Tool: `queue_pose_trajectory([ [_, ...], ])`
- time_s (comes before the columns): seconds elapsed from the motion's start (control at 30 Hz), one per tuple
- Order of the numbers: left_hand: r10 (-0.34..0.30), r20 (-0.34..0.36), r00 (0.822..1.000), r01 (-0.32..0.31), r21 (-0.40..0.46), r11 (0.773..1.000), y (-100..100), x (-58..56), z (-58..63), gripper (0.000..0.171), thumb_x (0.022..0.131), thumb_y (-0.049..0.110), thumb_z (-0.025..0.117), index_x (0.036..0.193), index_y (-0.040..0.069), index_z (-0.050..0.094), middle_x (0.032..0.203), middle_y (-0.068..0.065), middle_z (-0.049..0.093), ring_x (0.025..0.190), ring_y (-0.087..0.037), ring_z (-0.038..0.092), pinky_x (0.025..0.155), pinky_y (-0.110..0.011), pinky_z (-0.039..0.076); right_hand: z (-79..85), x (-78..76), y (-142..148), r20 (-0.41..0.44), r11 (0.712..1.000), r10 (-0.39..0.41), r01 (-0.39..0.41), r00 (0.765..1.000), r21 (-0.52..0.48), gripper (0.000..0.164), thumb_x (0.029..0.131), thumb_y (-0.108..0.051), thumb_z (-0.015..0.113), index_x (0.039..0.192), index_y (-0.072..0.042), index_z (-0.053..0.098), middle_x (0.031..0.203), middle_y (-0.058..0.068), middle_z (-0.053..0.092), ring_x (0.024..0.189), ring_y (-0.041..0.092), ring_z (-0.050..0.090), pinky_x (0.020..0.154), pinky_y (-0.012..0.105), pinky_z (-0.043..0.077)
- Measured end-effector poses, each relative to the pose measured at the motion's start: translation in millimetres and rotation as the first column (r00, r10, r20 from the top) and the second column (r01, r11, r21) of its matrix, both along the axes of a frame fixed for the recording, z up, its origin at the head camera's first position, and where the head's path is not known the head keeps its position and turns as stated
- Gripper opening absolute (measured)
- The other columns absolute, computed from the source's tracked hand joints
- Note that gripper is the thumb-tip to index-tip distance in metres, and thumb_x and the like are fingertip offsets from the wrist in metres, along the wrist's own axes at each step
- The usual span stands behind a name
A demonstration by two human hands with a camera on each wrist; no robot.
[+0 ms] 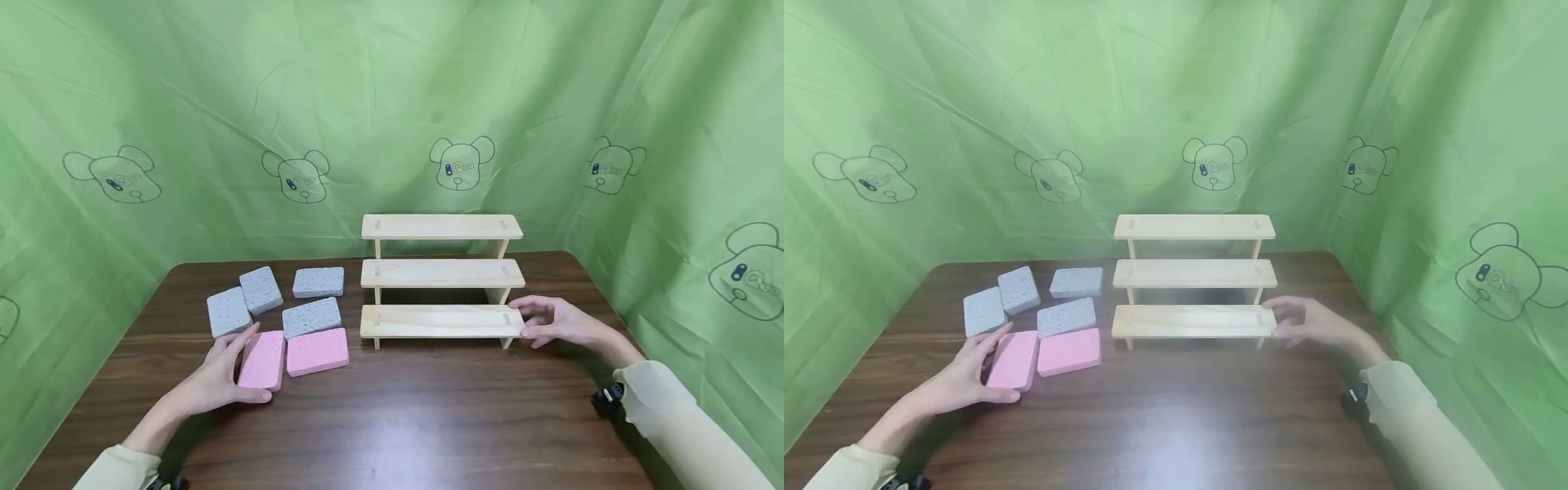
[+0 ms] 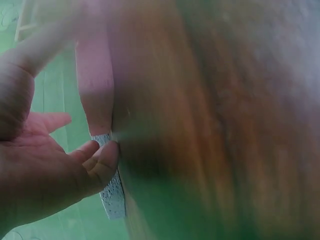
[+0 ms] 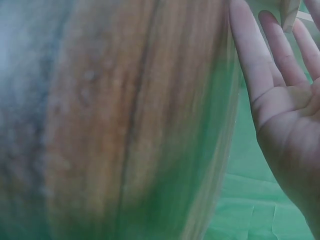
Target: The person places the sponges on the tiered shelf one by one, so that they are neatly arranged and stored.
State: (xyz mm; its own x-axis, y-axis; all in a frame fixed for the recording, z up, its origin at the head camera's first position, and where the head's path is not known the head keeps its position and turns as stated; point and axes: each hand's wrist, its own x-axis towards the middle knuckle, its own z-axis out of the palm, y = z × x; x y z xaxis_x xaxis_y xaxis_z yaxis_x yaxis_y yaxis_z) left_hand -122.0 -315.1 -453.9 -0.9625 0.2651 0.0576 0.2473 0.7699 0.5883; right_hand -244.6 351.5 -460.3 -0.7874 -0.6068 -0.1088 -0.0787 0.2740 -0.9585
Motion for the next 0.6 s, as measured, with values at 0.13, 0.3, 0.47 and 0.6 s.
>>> queue_pose_trajectory([
  [0.13,0.003,-0.004,1.000,-0.003,-0.011,1.000,-8.9,-0.5,3.0,0.123,0.064,0.041,0.096,0.158,0.002,0.026,0.137,-0.029,0.038,0.123,-0.040,0.036,0.093,-0.058,0.037,-4.5,-1.5,-2.3,0.034,1.000,0.015,-0.014,0.999,-0.010,0.057,0.095,0.004,0.067,0.147,0.001,0.043,0.129,0.025,0.058,0.099,0.036,0.070,0.073,0.058,0.058],
  [0.3,0.006,0.012,1.000,-0.005,-0.038,0.999,-8.8,-0.1,4.1,0.123,0.067,0.045,0.094,0.155,-0.006,0.026,0.137,-0.031,0.039,0.121,-0.040,0.038,0.093,-0.057,0.040,-2.8,-0.9,-3.2,0.065,1.000,0.016,-0.016,0.998,-0.005,0.056,0.094,0.002,0.068,0.145,-0.002,0.045,0.124,0.025,0.059,0.099,0.034,0.069,0.073,0.060,0.058],
  [0.47,0.059,0.020,0.998,-0.058,-0.056,0.997,0.5,-3.9,3.5,0.124,0.069,0.051,0.092,0.155,-0.009,0.025,0.138,-0.035,0.036,0.121,-0.045,0.040,0.093,-0.062,0.042,1.8,-1.4,-1.0,0.076,1.000,-0.004,0.004,0.997,-0.008,0.056,0.093,0.002,0.069,0.144,-0.003,0.046,0.121,0.025,0.059,0.097,0.032,0.070,0.072,0.060,0.058],
  [0.6,0.073,0.004,0.997,-0.073,-0.054,0.996,4.6,-5.3,2.7,0.125,0.069,0.050,0.092,0.153,-0.012,0.024,0.141,-0.038,0.034,0.125,-0.047,0.037,0.097,-0.065,0.039,2.5,-1.5,0.5,0.086,1.000,-0.003,0.005,0.996,-0.013,0.057,0.094,0.002,0.069,0.145,-0.002,0.045,0.121,0.024,0.059,0.096,0.031,0.070,0.072,0.060,0.058],
])
